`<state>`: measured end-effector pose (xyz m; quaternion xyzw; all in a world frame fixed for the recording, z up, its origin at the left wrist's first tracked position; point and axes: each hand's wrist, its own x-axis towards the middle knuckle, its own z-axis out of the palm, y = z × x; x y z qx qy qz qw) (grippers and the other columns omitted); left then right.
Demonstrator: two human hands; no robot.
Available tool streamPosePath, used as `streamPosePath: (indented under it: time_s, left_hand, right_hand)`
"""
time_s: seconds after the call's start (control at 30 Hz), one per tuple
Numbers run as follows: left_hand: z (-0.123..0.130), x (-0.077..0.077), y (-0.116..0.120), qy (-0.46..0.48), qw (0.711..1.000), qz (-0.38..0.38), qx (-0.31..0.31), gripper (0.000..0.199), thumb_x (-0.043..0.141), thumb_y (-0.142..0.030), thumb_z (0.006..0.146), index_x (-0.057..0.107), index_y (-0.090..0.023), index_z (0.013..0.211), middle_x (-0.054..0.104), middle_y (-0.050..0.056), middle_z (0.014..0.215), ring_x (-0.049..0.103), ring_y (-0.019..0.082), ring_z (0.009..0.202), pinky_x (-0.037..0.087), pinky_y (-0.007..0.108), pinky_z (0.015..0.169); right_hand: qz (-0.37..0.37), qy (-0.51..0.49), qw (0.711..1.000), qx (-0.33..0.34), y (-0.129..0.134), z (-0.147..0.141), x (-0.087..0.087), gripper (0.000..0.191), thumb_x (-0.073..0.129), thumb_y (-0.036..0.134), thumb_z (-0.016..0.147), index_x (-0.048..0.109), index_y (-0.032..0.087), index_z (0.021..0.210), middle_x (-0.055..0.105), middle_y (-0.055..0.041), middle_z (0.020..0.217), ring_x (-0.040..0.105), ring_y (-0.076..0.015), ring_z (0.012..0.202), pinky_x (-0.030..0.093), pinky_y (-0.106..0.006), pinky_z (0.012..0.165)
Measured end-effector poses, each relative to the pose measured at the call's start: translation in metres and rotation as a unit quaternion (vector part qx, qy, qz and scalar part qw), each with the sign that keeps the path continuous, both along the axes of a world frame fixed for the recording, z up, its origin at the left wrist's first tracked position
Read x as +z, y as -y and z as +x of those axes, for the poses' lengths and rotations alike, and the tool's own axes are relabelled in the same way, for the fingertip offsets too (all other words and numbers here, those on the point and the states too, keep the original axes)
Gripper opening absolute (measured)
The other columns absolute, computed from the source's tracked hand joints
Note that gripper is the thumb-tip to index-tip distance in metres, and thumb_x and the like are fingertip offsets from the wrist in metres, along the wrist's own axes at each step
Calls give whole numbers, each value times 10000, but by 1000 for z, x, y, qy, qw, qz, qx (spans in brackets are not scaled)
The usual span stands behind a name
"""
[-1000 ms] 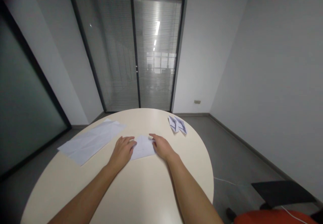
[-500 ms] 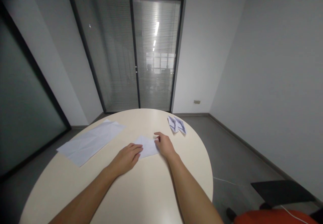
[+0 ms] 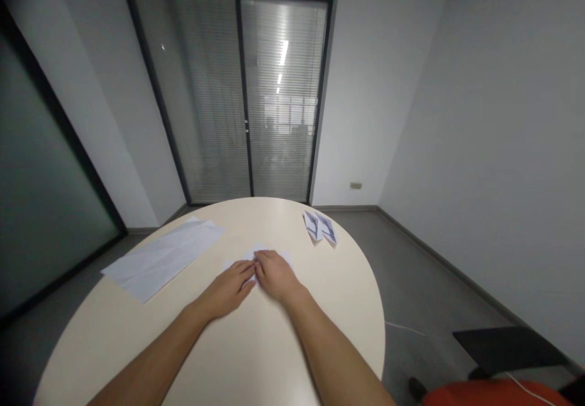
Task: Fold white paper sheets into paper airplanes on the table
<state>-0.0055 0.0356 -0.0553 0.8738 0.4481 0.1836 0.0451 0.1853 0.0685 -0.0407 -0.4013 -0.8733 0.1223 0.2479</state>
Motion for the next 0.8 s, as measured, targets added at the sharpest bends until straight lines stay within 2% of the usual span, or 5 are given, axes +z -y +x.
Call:
streamPosePath:
  time_s: [0.23,0.4,0.63,0.7,0.8]
  left_hand:
    - [-2,-7,-1,-6,997,-67,23,534,370,-398,1021,432,-159,1494,377,122,1587,324,241,1483,264,454,1223]
    - [-2,-3,1,-41,992,-96,72,607,330,-494,1014,380,-178,1530,275,105,1630,213,279,1521,209,487,1228]
    - [2,0,3,-72,981,-116,136,702,275,-498,1007,305,-45,1542,186,184,1635,161,299,1529,202,479,1223]
    - [2,-2,3,-71,982,-108,136,704,281,-502,1004,305,-48,1543,188,181,1635,164,297,1529,199,474,1224]
    - [1,-4,2,-71,984,-99,133,713,280,-512,1002,293,-55,1549,198,175,1635,170,296,1528,197,475,1226]
  right_hand:
    - [-106,130,985,-40,1,3,-13,628,239,349,1029,258,14,1559,213,-194,1632,163,-312,1525,174,-485,1232]
    - [-128,146,976,-100,-5,14,-10,652,257,363,1020,229,5,1564,167,-206,1636,131,-309,1531,173,-484,1224]
    - [-87,149,966,-191,1,7,-6,647,352,298,978,299,-37,1529,234,-250,1607,182,-340,1519,137,-505,1224]
    - [-45,143,973,-176,4,5,-5,627,380,268,963,336,-12,1522,254,-235,1607,168,-331,1523,118,-501,1230]
    - [-13,126,991,-49,6,1,-7,588,357,274,980,363,58,1527,263,-179,1622,180,-296,1525,171,-481,1229]
